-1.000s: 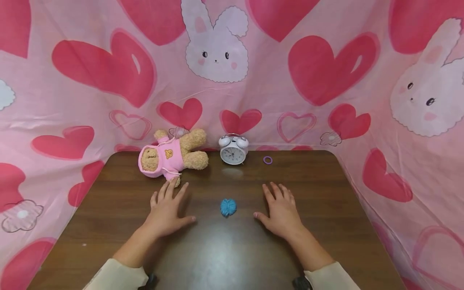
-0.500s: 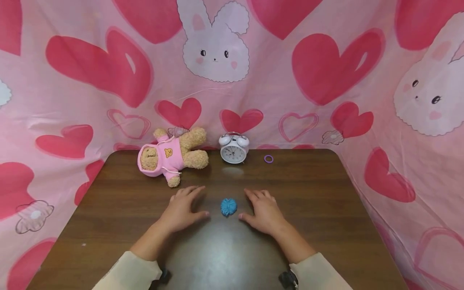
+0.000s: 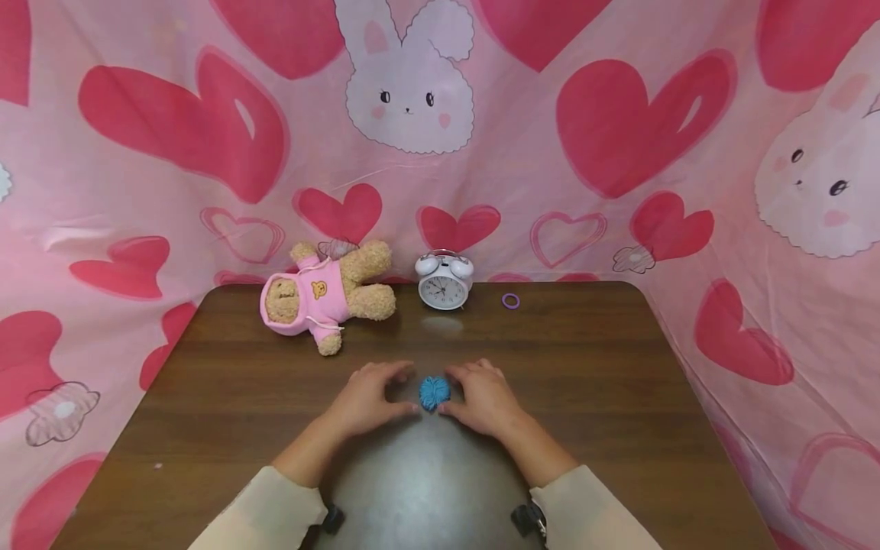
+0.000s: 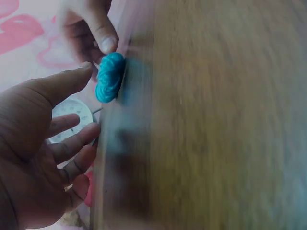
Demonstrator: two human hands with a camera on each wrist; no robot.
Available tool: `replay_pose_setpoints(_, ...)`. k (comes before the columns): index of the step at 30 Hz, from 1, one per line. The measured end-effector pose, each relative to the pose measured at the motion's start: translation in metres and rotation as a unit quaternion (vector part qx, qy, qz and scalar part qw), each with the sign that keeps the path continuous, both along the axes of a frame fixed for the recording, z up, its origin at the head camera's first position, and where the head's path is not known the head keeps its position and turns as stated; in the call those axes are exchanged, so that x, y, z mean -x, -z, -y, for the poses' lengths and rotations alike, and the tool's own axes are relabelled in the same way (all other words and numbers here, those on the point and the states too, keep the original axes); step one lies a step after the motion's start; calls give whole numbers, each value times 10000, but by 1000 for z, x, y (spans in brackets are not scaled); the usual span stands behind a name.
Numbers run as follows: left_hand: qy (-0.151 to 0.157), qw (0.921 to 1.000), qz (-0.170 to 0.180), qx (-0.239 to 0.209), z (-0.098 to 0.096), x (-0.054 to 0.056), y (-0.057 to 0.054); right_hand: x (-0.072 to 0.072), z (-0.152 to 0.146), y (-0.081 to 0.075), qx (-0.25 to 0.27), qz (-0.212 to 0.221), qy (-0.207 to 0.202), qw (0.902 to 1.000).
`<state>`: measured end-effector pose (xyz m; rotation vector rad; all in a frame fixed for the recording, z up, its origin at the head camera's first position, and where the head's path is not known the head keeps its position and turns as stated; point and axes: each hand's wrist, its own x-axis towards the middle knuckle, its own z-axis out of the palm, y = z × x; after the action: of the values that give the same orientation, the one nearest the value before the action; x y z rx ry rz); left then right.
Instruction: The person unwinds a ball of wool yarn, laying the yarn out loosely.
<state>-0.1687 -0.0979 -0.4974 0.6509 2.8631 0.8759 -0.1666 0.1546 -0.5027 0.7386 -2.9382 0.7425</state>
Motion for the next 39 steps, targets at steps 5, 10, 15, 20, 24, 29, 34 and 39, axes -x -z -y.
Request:
replay_pose_setpoints(5, 35, 9998, 203, 15, -9, 2, 2, 2, 6, 0, -70, 60, -10, 10000)
replay_pose_setpoints(10, 31, 9997, 251, -14, -15, 4, 3, 2, 8, 1, -91, 42, 16, 9999)
replay_pose_setpoints(15, -14, 9996, 287, -21, -19, 6, 7, 2, 10, 1, -75, 33, 18, 10000)
replay_pose_setpoints(20, -72, 9990, 429, -128, -21, 7, 10, 3, 12, 1, 1, 33, 2, 10000)
replay_pose_setpoints(24, -78, 9983, 494, -310, -21, 7, 13, 3, 13, 1, 54, 40, -59, 10000)
replay_pose_setpoints(29, -92, 9968, 486, -622, -21, 7, 15, 3, 13, 1, 146, 116, -49, 9998)
replay_pose_setpoints(34, -119, 9888, 743, -1290, -21, 8, 13, 2, 12, -2, 335, 116, 55, 9994)
replay_pose_setpoints(39, -248, 9636, 1400, -2264, -21, 7, 10, 1, 12, -9, 490, 107, 193, 9986)
